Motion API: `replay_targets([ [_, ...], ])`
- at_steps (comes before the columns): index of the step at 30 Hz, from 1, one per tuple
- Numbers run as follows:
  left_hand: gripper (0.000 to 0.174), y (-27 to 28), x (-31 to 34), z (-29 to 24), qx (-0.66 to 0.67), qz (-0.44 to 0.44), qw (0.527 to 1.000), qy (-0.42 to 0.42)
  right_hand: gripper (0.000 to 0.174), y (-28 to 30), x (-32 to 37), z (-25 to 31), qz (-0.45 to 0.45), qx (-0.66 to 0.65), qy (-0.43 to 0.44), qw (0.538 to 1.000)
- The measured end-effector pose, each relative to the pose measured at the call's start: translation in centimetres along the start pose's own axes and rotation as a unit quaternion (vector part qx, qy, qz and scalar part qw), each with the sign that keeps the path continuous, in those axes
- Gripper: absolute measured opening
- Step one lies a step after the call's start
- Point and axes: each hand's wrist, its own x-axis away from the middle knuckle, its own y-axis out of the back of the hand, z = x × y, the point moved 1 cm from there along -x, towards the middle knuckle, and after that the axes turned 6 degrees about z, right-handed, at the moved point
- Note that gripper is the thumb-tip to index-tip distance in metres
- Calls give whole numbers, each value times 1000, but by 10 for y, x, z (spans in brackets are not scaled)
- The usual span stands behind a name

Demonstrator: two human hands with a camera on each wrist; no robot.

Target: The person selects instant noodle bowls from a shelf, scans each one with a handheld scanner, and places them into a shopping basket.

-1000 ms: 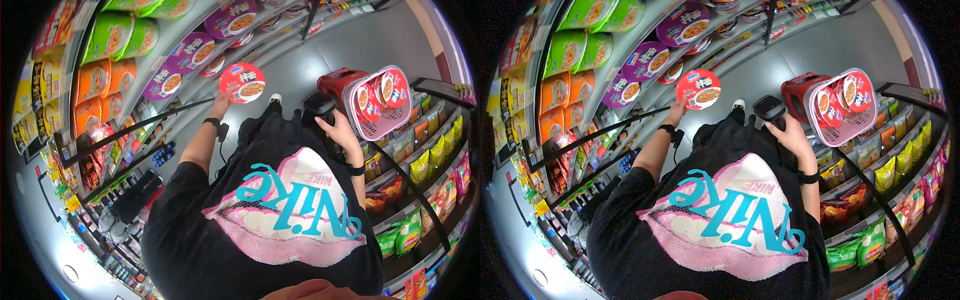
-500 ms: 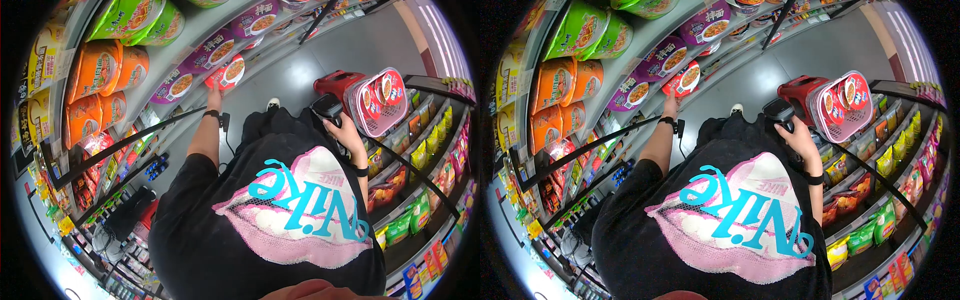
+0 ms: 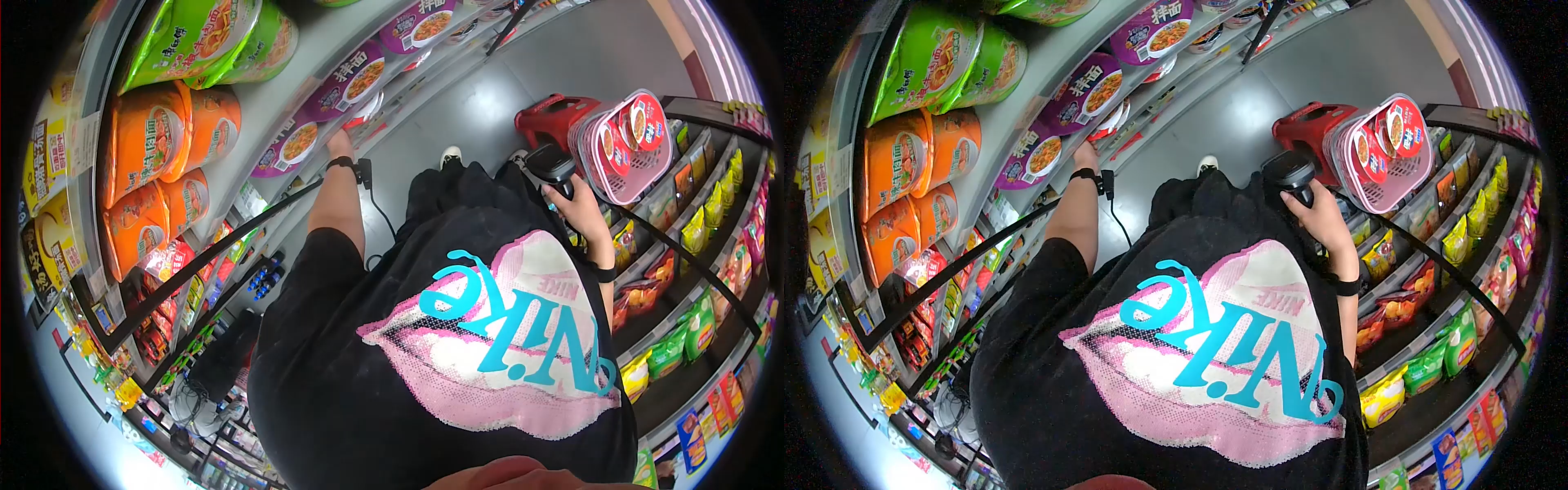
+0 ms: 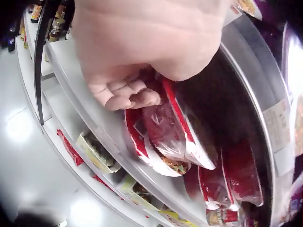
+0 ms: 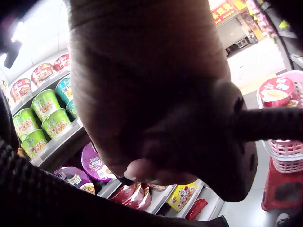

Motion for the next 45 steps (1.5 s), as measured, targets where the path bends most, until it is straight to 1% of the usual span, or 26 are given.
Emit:
replay_targets([
  [3, 32, 5, 3, 5, -23, -6, 1000, 9, 34, 3, -2, 8, 20, -17, -36, 999],
  [4, 33, 1, 18, -6, -25, 6, 998, 62, 34, 1, -6, 1, 21, -17, -37, 999],
  [6, 33, -3, 23, -9, 1, 10, 998, 56, 40, -5, -14, -8, -36, 16, 95, 995],
  [7, 34, -4, 24, -8, 27, 15, 998, 49, 40, -5, -14, -7, -35, 16, 94, 995],
  [9, 33, -6, 22, -10, 36, 17, 998, 52, 41, -4, -15, 0, -1, 16, 38, 999],
  [13, 30, -12, 17, -12, 51, 35, 997, 47, 36, -5, -15, 12, 3, 8, 21, 1000],
  [15, 29, -17, 16, -13, 54, 39, 997, 50, 36, -2, -13, 20, 19, 1, -25, 999],
  [16, 29, -19, 17, -14, 57, 42, 996, 52, 36, -1, -14, 16, 19, 2, -27, 999],
  [17, 29, -21, 18, -15, 57, 43, 996, 52, 37, -1, -16, 7, 7, 14, -1, 1000],
  [20, 31, -23, 23, -14, 21, 27, 998, 56, 38, -5, -24, -9, -14, 35, 51, 998],
  [21, 36, -17, 20, -11, 6, 24, 998, 63, 39, -4, -25, -10, -24, 43, 79, 996],
  [22, 41, -10, 17, -8, -8, 21, 997, 70, 40, 0, -21, 17, 37, -4, -52, 998],
  [23, 41, -10, 14, -4, -7, 30, 997, 71, 41, -1, -24, 7, 14, 20, -8, 1000],
  [25, 55, -10, 13, 0, -23, 51, 996, 76, 43, 2, -22, 19, 28, 5, -24, 999],
  [26, 61, -11, 17, 1, -50, 68, 995, 52, 44, 0, -28, 2, 5, 36, 29, 999],
  [28, 70, -12, 30, 2, -86, 113, 990, 12, 43, 1, -26, 9, 16, 2, -8, 1000],
  [29, 71, -13, 34, 3, -100, 137, 984, 51, 43, 3, -26, 10, 27, -14, -34, 999],
  [30, 72, -10, 28, 17, -134, 152, 978, 46, 42, 3, -29, 0, 18, -8, -2, 1000],
  [31, 73, -10, 24, 33, -168, 166, 971, 39, 44, 6, -28, 6, 24, -30, -14, 999],
  [33, 73, -15, 50, 21, -271, 181, 945, -10, 45, 9, -30, 6, 20, -41, -15, 999],
  [35, 72, -22, 65, 19, -323, 215, 921, 21, 44, 14, -30, -3, 20, -55, -13, 998],
  [36, 72, -23, 66, 21, -324, 219, 920, 15, 44, 18, -30, -6, 17, -62, -13, 998],
  [37, 71, -26, 65, 26, -329, 240, 913, 42, 45, 22, -30, -10, 14, -69, -12, 997],
  [38, 70, -26, 64, 29, -336, 256, 904, 70, 50, 27, -32, -14, 21, -75, -17, 997],
  [42, 69, -52, 79, 13, -339, 268, 899, 71, 51, 53, -32, -41, 6, -91, -27, 995],
  [45, 67, -80, 93, -14, -359, 270, 892, 54, 50, 75, -33, -60, -27, -132, 7, 991],
])
